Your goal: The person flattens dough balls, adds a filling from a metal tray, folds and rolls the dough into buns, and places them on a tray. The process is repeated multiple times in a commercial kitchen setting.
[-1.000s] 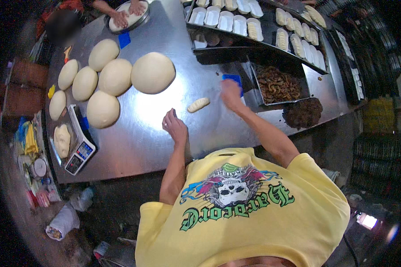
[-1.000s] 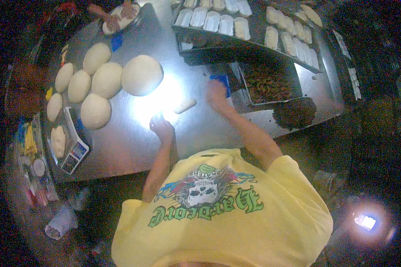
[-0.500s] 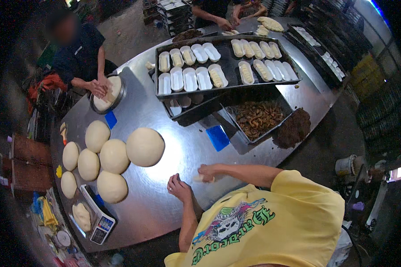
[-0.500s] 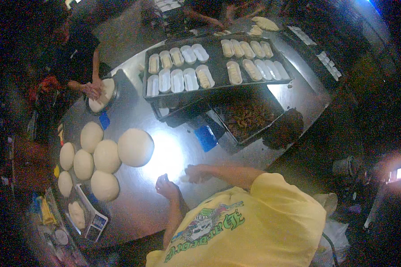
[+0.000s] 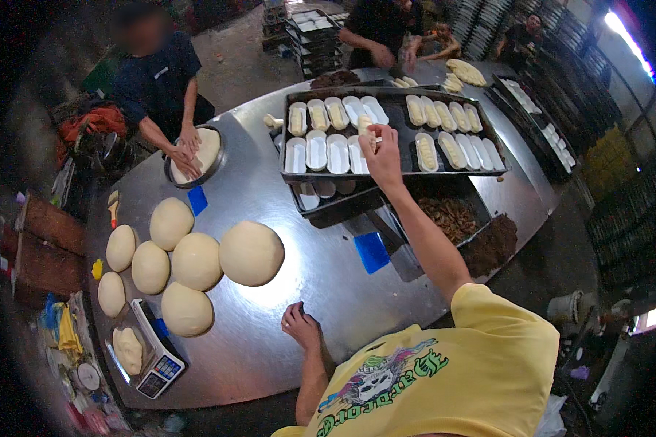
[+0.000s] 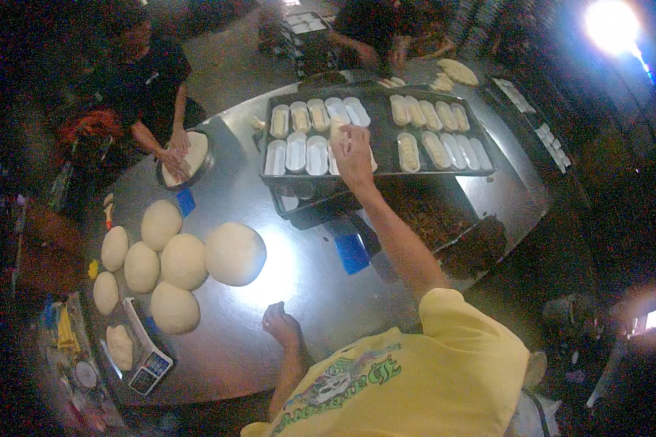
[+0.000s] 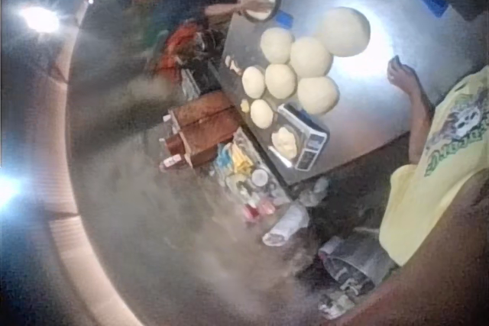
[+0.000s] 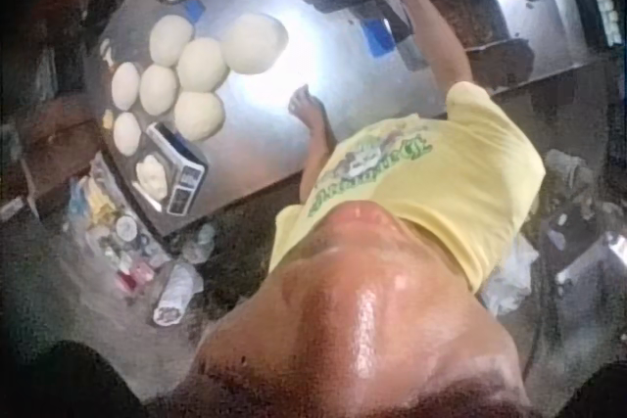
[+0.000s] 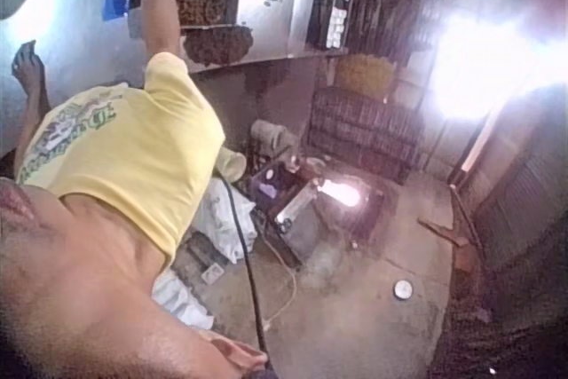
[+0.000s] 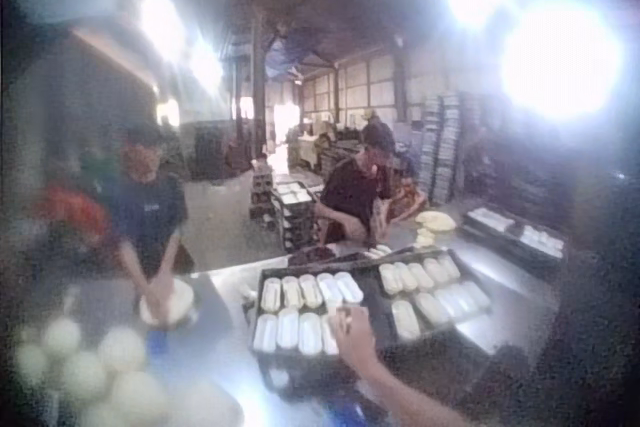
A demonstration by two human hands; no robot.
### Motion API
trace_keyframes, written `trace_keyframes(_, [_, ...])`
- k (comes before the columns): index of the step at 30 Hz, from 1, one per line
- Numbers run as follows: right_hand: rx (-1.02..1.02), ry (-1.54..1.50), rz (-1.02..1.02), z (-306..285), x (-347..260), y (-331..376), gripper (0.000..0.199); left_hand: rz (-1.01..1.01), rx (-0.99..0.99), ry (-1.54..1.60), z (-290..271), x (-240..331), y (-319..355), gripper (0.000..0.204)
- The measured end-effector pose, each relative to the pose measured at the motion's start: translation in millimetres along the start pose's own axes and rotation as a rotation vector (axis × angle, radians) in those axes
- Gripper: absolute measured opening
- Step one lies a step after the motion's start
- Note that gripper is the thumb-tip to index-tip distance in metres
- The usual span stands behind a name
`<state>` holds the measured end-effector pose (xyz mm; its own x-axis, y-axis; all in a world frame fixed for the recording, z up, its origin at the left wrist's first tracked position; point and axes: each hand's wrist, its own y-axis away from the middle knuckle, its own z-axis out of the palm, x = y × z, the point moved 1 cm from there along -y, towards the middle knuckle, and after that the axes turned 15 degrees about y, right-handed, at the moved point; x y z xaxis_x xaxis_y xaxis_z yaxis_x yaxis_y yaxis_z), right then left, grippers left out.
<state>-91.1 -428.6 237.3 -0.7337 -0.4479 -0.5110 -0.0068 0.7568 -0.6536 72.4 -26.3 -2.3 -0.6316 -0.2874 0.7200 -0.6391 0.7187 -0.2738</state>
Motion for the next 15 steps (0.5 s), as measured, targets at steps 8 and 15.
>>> trace_keyframes(8, [-0.088, 0.581, -0.135, 34.8, -1.5, 87.7, 0.042, 0.031, 0.037, 0.059, 0.7, -3.5, 1.6, 0.030])
trace_keyframes(15, [-1.047, -0.195, -0.241, -51.7, 27.5, 328.3, 0.022, 0.037, 0.015, 0.038, -1.1, 5.6, 1.9, 0.030])
